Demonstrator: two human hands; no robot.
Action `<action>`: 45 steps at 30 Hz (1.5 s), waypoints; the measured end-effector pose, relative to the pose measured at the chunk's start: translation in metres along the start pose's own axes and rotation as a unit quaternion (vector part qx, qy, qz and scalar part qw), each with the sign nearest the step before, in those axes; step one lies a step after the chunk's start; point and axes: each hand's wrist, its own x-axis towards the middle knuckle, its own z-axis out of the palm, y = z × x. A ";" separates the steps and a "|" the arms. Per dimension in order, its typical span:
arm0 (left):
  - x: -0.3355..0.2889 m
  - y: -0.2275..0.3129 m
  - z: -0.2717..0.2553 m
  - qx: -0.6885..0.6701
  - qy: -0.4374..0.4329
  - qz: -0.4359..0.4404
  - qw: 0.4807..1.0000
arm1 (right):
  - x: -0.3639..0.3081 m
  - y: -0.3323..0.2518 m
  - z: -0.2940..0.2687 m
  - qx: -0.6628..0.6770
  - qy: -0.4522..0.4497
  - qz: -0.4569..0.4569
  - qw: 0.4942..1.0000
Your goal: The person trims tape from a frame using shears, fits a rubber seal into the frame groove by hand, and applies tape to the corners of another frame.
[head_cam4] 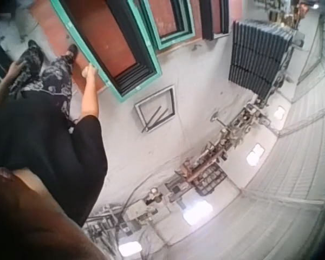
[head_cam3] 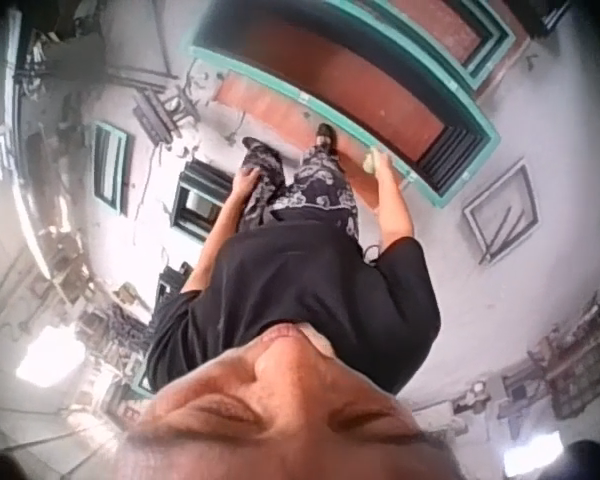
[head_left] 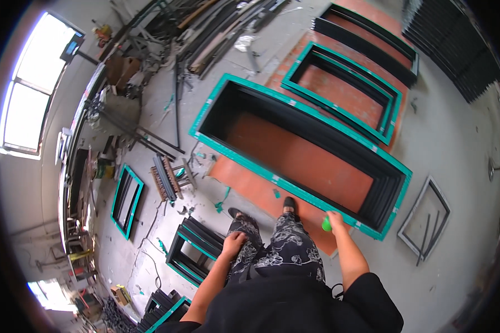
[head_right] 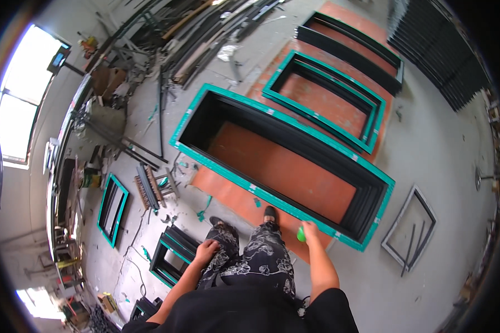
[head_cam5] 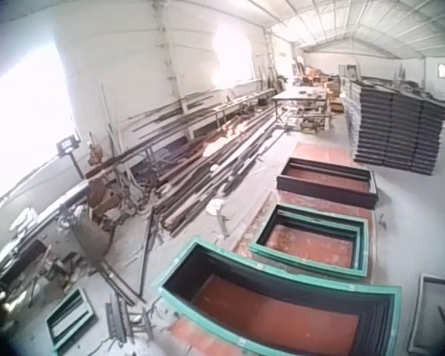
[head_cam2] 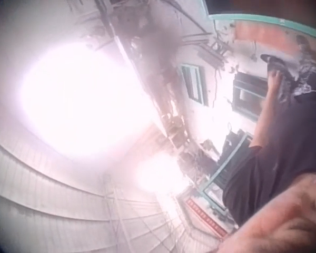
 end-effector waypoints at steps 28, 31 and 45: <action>0.318 -0.025 -0.489 0.116 0.121 -0.113 0.979 | -0.104 -0.325 0.573 0.079 -0.268 0.245 0.928; 0.315 -0.021 -0.505 0.134 0.117 -0.149 0.973 | -0.104 -0.341 0.624 0.102 -0.302 0.261 0.911; 0.346 0.112 -0.481 0.096 0.101 0.020 0.990 | -0.154 -0.345 0.830 -0.050 -0.425 0.275 0.861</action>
